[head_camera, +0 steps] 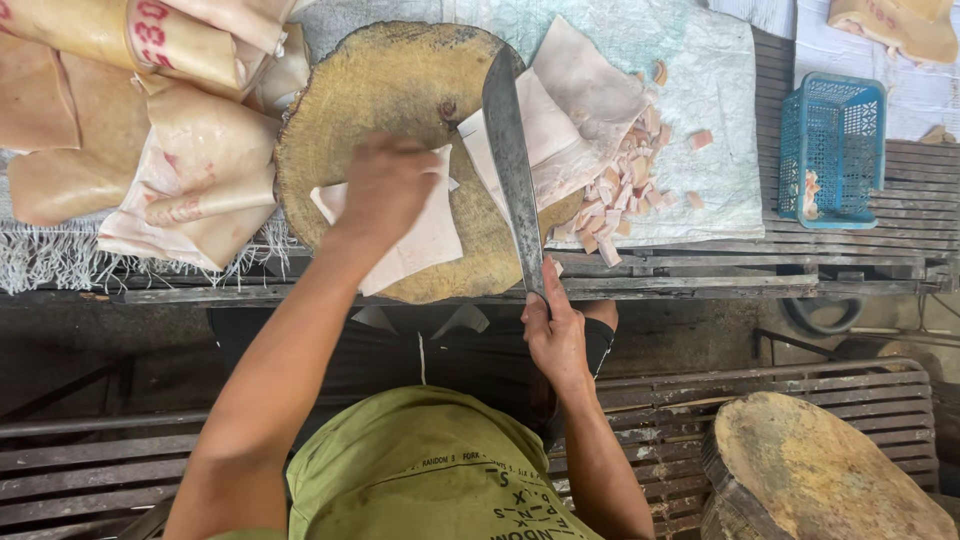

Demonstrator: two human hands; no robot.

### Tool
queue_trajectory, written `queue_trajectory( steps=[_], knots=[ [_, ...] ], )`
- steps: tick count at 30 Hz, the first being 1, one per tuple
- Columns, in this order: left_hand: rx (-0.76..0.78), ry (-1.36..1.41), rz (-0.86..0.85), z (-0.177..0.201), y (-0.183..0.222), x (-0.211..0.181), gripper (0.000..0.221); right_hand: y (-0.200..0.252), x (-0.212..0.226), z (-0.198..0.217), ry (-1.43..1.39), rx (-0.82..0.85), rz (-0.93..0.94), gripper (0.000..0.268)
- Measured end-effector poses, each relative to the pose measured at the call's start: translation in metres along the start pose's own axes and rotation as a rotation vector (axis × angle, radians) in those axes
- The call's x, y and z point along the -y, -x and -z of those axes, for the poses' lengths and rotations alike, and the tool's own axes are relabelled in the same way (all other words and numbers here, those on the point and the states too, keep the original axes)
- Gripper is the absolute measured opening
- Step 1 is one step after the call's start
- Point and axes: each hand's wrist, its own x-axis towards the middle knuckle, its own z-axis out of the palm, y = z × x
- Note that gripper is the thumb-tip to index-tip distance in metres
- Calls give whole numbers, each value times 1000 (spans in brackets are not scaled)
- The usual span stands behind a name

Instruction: The person uses a large knife to cut a piece of pale meat into small cubes on a round wooden cutting board. The cut pieces are pushed to the side of the board as the person continues slicing.

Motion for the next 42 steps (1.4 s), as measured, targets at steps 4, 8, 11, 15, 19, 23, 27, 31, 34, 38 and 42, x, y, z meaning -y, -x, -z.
queue_trajectory(
  steps=[4, 8, 11, 15, 19, 23, 27, 31, 34, 38, 42],
  knots=[
    [311, -286, -135, -27, -40, -22, 15, -4, 10, 0, -95, -40, 57, 61],
    [640, -418, -54, -45, -62, -39, 19, -2, 11, 2, -154, -64, 5, 62],
    [664, -432, -137, -51, -72, -40, 19, -3, 9, 4, -184, -76, 19, 61],
    [717, -389, -197, -48, -74, -32, 19, 2, 1, 7, -237, -107, 8, 61],
    [767, -381, -207, -43, -72, -39, 18, 10, -7, 16, -259, -168, -42, 61],
    [853, -319, -146, -34, -77, -45, 18, 13, -11, 21, -277, -213, -107, 62],
    [895, -226, -109, -25, -88, -42, 17, 17, -12, 22, -332, -230, -70, 62],
    [673, 255, -75, -49, -111, -66, 8, 18, -9, 24, -314, -276, -99, 60],
    [467, 660, -10, -100, -131, -115, 10, 14, -9, 27, -284, -330, -33, 61],
    [257, 831, 143, -140, -140, -136, 8, 13, -11, 35, -234, -423, -1, 61],
    [-37, 487, 89, -88, -85, -74, 36, 18, -7, 39, -77, -386, 67, 65]
  ],
)
